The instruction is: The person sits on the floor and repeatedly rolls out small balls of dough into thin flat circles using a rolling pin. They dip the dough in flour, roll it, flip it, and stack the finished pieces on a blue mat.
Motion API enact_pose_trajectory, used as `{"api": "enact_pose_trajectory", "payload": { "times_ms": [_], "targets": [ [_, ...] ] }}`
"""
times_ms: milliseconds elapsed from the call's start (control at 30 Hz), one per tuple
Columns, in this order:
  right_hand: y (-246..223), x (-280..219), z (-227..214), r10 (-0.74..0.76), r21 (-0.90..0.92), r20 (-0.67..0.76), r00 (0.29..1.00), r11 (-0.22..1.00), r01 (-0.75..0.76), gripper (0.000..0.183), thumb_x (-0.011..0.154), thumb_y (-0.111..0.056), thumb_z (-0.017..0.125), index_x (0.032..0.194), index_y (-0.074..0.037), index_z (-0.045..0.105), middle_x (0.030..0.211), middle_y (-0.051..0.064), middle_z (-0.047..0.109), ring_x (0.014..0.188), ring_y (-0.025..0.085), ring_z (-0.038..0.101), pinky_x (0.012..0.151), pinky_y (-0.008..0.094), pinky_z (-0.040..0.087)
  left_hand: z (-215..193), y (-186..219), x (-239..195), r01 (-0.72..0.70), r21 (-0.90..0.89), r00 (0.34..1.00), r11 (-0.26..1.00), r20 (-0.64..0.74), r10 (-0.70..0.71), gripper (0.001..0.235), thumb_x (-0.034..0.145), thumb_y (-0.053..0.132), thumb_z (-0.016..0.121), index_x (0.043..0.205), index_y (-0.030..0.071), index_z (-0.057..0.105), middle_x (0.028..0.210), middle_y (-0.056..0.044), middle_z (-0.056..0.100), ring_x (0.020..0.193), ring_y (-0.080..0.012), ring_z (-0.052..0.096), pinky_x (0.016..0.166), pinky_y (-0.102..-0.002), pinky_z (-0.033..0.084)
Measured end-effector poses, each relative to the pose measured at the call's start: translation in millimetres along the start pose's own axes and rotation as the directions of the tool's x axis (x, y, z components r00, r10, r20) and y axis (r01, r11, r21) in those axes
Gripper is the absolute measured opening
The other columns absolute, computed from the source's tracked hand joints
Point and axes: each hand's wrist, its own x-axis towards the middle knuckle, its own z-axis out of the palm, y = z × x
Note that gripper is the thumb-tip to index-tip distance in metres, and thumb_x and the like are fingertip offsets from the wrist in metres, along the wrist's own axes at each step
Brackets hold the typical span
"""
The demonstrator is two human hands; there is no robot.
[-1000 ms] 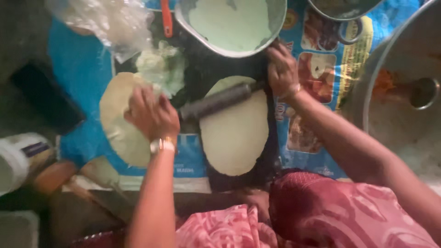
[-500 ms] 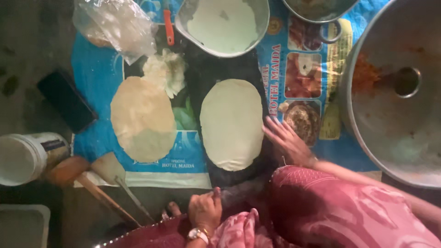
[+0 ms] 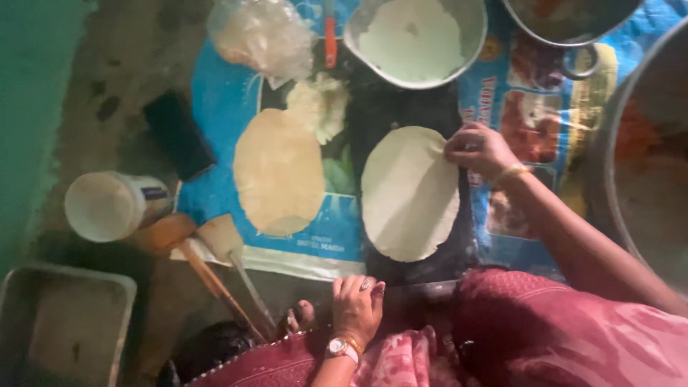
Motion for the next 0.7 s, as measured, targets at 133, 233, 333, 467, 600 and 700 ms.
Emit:
{"api": "enact_pose_trajectory", "payload": {
  "times_ms": [133, 233, 333, 467, 600, 700],
  "targets": [
    [-4, -11, 28, -0.429, -0.466, -0.207, 0.879, 0.834, 0.297, 0.057, 0.077, -0.012, 0.08, 0.13, -0.002, 0.064, 0.13, 0.021, 0.056, 0.115, 0.044, 0.063, 0.095, 0.045, 0.056, -11, -6, 13, 0.024, 0.082, 0.994, 0.996, -0.11, -0.014, 0.032, 0.101, 0.032, 0.053, 0.092, 0.007, 0.071, 0.091, -0.012, 0.069, 0.093, -0.0344, 0.063, 0.091, -0.051, 0.041],
    [-23, 3, 51, -0.401, -0.447, -0.262, 0.878, 0.857, 0.258, 0.062, 0.078, -0.016, 0.081, 0.133, 0.004, 0.06, 0.123, 0.023, 0.058, 0.109, 0.045, 0.064, 0.094, 0.045, 0.055, -12, -10, 24, 0.089, 0.088, 0.987, 0.992, -0.145, -0.076, 0.031, 0.101, 0.031, 0.052, 0.093, 0.008, 0.071, 0.093, -0.012, 0.07, 0.094, -0.0333, 0.063, 0.093, -0.05, 0.041],
    [-41, 32, 33, 0.296, -0.497, 0.085, 0.951, 0.84, -0.217, 0.048, 0.083, -0.028, 0.082, 0.123, -0.006, 0.067, 0.109, 0.018, 0.071, 0.103, 0.037, 0.068, 0.092, 0.044, 0.054, -21, -16, 36, 0.075, 0.041, 0.972, 0.996, -0.226, -0.063, 0.031, 0.103, 0.029, 0.049, 0.095, 0.008, 0.071, 0.096, -0.009, 0.072, 0.095, -0.0304, 0.065, 0.096, -0.05, 0.041],
    [-38, 32, -3, 0.265, 0.093, 0.561, 0.784, 0.921, -0.378, 0.049, 0.088, -0.028, 0.076, 0.127, 0.0, 0.067, 0.106, 0.019, 0.072, 0.095, 0.032, 0.069, 0.084, 0.047, 0.056, -38, -21, 42, 0.095, 0.038, 0.949, 0.995, -0.305, -0.079, 0.033, 0.106, 0.027, 0.045, 0.097, 0.008, 0.071, 0.097, -0.009, 0.073, 0.095, -0.0303, 0.066, 0.096, -0.049, 0.041],
    [-30, -31, 10, 0.114, 0.582, 0.735, 0.668, 0.398, -0.709, 0.061, 0.09, -0.033, 0.068, 0.138, 0.003, 0.056, 0.123, 0.015, 0.073, 0.11, 0.027, 0.071, 0.093, 0.043, 0.059, -36, -20, 40, 0.177, -0.055, 0.933, 0.983, -0.309, -0.185, 0.036, 0.106, 0.027, 0.043, 0.092, 0.01, 0.071, 0.092, -0.008, 0.075, 0.091, -0.0299, 0.068, 0.092, -0.047, 0.044],
    [-57, -50, 34, 0.151, 0.686, 0.651, 0.744, 0.302, -0.662, 0.058, 0.09, -0.023, 0.065, 0.143, -0.005, 0.049, 0.131, 0.005, 0.068, 0.121, 0.021, 0.066, 0.101, 0.039, 0.055, -30, -33, 40, 0.27, -0.171, 0.913, 0.948, -0.267, -0.308, 0.041, 0.107, 0.029, 0.04, 0.09, 0.009, 0.071, 0.085, -0.007, 0.076, 0.085, -0.0279, 0.069, 0.087, -0.044, 0.047]
  ]
}}
